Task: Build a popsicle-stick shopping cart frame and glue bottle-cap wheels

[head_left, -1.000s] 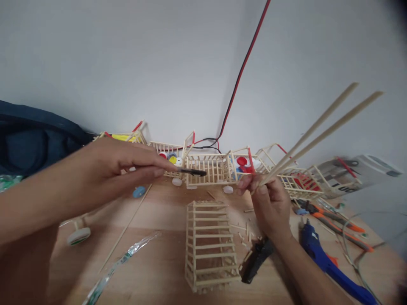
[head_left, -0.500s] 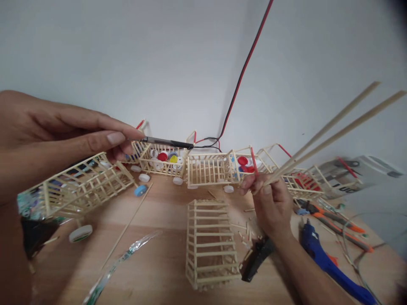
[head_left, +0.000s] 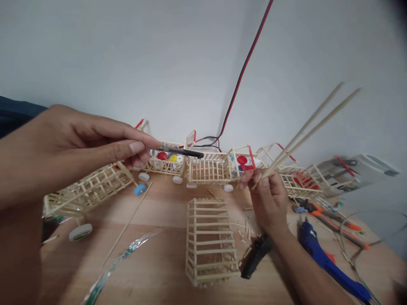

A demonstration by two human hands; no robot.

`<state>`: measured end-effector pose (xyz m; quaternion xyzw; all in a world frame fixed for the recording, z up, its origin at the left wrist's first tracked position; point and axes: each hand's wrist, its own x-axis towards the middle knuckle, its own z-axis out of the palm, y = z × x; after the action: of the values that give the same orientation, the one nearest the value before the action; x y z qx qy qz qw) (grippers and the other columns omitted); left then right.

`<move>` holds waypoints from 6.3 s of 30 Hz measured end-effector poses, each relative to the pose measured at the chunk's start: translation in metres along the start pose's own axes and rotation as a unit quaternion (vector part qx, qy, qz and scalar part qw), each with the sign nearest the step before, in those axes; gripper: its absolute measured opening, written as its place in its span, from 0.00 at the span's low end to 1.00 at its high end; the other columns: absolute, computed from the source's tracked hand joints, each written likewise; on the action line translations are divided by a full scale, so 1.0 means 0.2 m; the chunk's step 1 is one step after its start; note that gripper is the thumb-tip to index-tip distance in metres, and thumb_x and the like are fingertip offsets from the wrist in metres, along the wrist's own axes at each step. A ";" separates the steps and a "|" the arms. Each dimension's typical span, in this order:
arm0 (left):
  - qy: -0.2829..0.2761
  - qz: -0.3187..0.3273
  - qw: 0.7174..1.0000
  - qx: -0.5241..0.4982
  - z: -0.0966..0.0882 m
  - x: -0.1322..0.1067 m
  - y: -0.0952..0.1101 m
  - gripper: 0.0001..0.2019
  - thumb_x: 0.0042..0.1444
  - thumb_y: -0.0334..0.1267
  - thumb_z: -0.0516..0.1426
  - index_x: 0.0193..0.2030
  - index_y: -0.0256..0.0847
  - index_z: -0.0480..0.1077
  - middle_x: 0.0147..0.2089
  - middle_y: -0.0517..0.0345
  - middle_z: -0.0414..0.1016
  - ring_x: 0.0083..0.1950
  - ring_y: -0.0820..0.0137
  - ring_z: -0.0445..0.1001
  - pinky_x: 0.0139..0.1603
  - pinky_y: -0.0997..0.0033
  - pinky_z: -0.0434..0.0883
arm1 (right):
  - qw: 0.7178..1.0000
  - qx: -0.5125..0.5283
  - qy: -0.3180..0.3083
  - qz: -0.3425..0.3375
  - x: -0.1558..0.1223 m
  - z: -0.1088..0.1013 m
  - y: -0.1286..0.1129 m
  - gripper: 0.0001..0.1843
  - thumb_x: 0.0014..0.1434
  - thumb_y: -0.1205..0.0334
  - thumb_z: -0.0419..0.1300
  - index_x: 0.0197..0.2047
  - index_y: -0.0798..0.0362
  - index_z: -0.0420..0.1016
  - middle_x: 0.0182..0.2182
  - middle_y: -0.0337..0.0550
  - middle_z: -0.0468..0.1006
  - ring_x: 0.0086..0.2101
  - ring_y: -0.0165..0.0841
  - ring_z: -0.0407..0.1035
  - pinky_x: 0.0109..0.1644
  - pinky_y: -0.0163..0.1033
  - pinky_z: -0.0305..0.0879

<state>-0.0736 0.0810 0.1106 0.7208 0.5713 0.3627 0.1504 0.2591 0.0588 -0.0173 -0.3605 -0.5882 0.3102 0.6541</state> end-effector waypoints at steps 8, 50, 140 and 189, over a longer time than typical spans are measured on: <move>-0.118 0.055 0.987 -0.094 0.17 0.02 0.05 0.15 0.52 0.47 0.60 0.41 0.44 0.81 0.25 0.63 0.78 0.28 0.73 0.75 0.29 0.77 0.72 | 0.998 0.054 -0.007 0.036 0.03 0.00 0.02 0.08 0.66 0.56 0.56 0.36 0.49 0.67 0.34 0.37 0.72 0.33 0.30 0.69 0.43 0.38 0.67; -0.226 0.085 0.963 -0.120 0.59 0.05 -0.11 0.25 0.58 0.37 0.53 0.63 0.40 0.67 0.34 0.56 0.81 0.33 0.69 0.79 0.35 0.72 0.73 | 0.993 -0.045 -0.043 0.101 0.19 -0.03 -0.03 0.15 0.62 0.45 0.57 0.35 0.48 0.65 0.45 0.42 0.79 0.35 0.28 0.75 0.36 0.33 0.72; 0.123 0.412 0.894 -0.129 0.67 -0.92 0.07 0.16 0.55 0.19 0.57 0.49 0.36 0.71 0.40 0.48 0.76 0.43 0.66 0.71 0.45 0.64 0.72 | 0.901 0.080 -0.092 0.417 -0.98 0.19 -0.35 0.26 0.52 0.38 0.65 0.27 0.56 0.71 0.19 0.34 0.67 0.18 0.20 0.57 0.21 0.28 0.48; -0.030 -0.014 0.873 -0.486 0.48 -0.58 0.09 0.11 0.55 0.45 0.61 0.32 0.39 0.74 0.27 0.60 0.73 0.23 0.78 0.62 0.23 0.78 0.60 | 0.943 -0.253 -0.140 0.164 -0.71 0.06 -0.57 0.16 0.63 0.52 0.55 0.36 0.51 0.81 0.24 0.41 0.79 0.27 0.31 0.72 0.33 0.34 0.65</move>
<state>-0.0045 -0.0139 0.0152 0.5595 0.3282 0.5709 0.5033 0.2290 -0.1207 0.0004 -0.5585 -0.6657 0.3015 0.3924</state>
